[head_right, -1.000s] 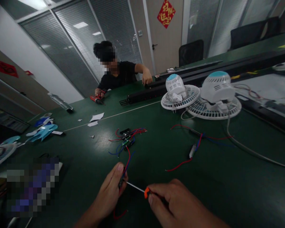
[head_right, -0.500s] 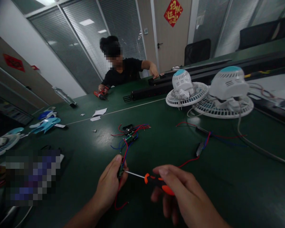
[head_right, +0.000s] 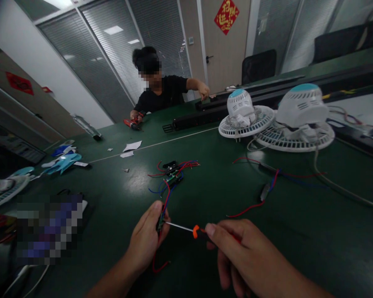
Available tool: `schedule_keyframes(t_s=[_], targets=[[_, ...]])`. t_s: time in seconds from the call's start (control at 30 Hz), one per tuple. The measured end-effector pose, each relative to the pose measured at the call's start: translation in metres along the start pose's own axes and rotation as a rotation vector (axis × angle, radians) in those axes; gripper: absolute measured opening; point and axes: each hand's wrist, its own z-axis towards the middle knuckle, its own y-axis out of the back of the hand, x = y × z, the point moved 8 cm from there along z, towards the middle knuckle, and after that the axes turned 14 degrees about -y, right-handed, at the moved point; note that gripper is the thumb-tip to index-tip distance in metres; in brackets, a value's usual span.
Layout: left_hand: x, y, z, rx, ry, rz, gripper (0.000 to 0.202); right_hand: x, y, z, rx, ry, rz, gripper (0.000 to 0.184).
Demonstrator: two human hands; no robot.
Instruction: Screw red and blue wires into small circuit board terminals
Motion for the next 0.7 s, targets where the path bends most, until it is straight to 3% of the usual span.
schedule_keyframes(t_s=[0.7], targets=[[0.0047,-0.0005,0.0011,0.036,0.012,0.0,0.051,0.0065,-0.0018,-0.005,0.001,0.121,-0.12,0.037]])
